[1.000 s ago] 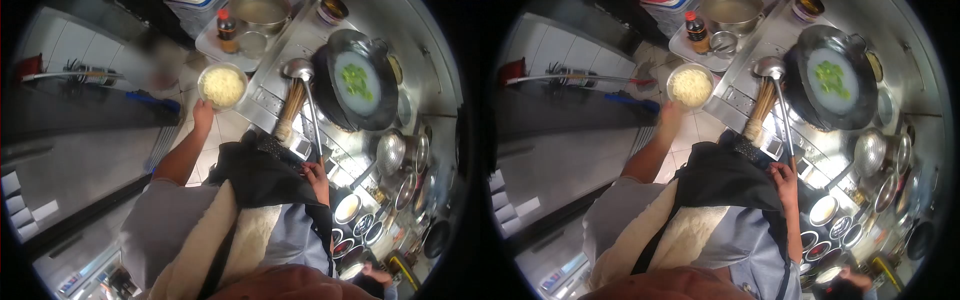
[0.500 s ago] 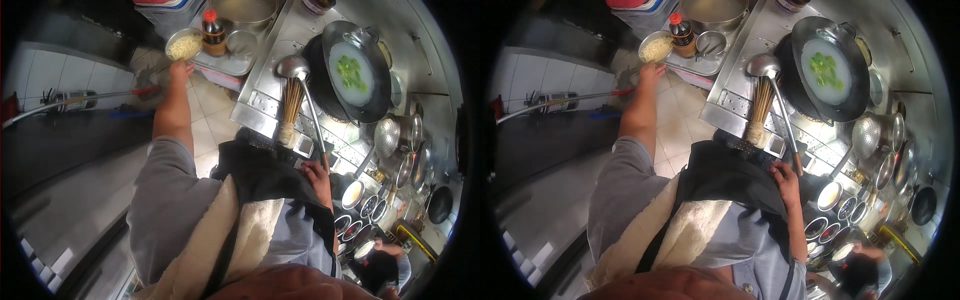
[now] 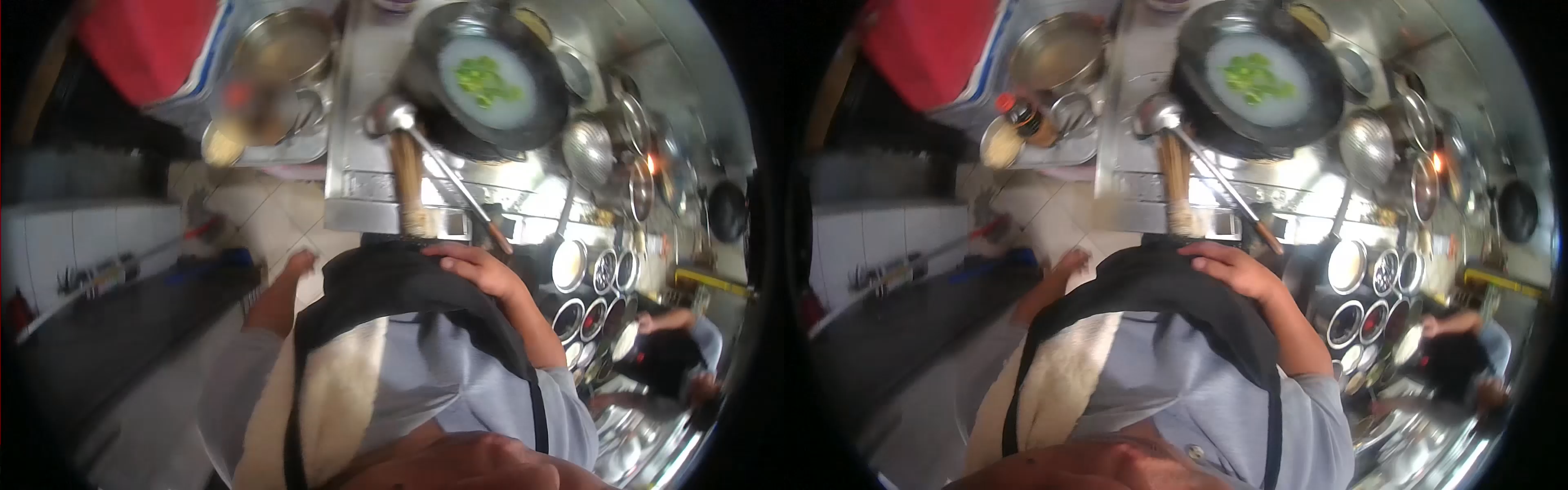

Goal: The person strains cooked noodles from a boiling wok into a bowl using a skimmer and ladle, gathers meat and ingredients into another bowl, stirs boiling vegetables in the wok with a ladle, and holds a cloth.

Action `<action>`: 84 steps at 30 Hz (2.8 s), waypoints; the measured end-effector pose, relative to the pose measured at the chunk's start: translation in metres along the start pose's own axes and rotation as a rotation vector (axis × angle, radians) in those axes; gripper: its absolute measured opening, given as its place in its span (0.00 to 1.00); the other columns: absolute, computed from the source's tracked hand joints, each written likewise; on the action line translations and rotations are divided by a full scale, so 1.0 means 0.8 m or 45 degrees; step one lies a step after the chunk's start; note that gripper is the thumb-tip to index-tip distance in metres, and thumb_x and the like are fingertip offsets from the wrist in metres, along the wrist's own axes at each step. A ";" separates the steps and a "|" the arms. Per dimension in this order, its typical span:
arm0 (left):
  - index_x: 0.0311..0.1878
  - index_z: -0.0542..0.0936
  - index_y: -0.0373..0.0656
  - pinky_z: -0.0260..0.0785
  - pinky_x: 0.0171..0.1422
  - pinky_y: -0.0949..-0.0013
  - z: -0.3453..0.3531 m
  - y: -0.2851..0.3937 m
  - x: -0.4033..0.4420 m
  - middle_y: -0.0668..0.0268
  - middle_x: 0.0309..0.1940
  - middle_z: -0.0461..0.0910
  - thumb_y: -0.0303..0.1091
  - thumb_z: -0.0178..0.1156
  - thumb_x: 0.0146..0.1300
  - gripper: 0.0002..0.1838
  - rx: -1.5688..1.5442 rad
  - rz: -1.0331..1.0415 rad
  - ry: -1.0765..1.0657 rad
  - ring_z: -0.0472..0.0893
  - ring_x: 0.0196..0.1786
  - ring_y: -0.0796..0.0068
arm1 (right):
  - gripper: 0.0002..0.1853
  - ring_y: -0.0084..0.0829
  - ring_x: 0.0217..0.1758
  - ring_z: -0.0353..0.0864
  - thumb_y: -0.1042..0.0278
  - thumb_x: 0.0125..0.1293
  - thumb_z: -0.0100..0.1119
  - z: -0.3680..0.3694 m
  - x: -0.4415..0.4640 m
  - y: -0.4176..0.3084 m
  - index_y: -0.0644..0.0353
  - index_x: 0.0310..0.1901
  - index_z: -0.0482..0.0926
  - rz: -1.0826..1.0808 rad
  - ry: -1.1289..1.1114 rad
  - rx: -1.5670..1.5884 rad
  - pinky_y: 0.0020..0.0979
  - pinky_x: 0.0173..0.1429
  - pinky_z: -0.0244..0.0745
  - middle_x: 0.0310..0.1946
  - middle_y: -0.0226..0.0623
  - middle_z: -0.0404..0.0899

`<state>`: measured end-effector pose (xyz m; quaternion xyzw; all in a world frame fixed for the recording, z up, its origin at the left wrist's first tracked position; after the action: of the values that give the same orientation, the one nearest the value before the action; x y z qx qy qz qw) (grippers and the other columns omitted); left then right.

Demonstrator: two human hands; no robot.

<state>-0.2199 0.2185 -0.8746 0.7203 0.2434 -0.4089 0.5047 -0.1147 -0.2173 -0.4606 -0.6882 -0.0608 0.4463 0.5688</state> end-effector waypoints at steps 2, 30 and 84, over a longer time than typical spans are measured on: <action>0.41 0.84 0.41 0.76 0.51 0.56 0.081 -0.061 0.003 0.51 0.37 0.86 0.38 0.60 0.67 0.11 1.004 0.518 -0.215 0.86 0.45 0.54 | 0.24 0.37 0.72 0.70 0.53 0.76 0.55 0.000 -0.002 -0.027 0.59 0.65 0.77 -0.146 -0.007 -0.073 0.36 0.76 0.61 0.64 0.42 0.77; 0.44 0.82 0.36 0.77 0.49 0.61 0.225 0.156 -0.167 0.57 0.32 0.86 0.45 0.58 0.65 0.19 0.432 0.103 0.320 0.86 0.39 0.61 | 0.12 0.48 0.40 0.87 0.64 0.65 0.58 -0.190 -0.055 0.404 0.62 0.39 0.86 -0.003 0.074 -0.807 0.43 0.45 0.80 0.39 0.51 0.86; 0.47 0.84 0.38 0.79 0.46 0.61 0.180 0.087 -0.184 0.54 0.33 0.87 0.42 0.64 0.62 0.18 0.299 0.133 0.400 0.87 0.35 0.65 | 0.32 0.31 0.27 0.81 0.64 0.68 0.59 -0.231 -0.018 0.009 0.57 0.74 0.66 -0.267 0.936 -0.533 0.38 0.34 0.77 0.29 0.41 0.81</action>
<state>-0.2970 0.0685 -0.7375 0.8409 0.2320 -0.2902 0.3934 0.0002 -0.3631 -0.4674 -0.8920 -0.0130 0.0896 0.4429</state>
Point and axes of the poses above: each hand's wrist, its own x-axis towards the middle knuckle, its own z-axis out of the palm, y = z × x, the point moved 4 cm from there along x, towards the middle knuckle
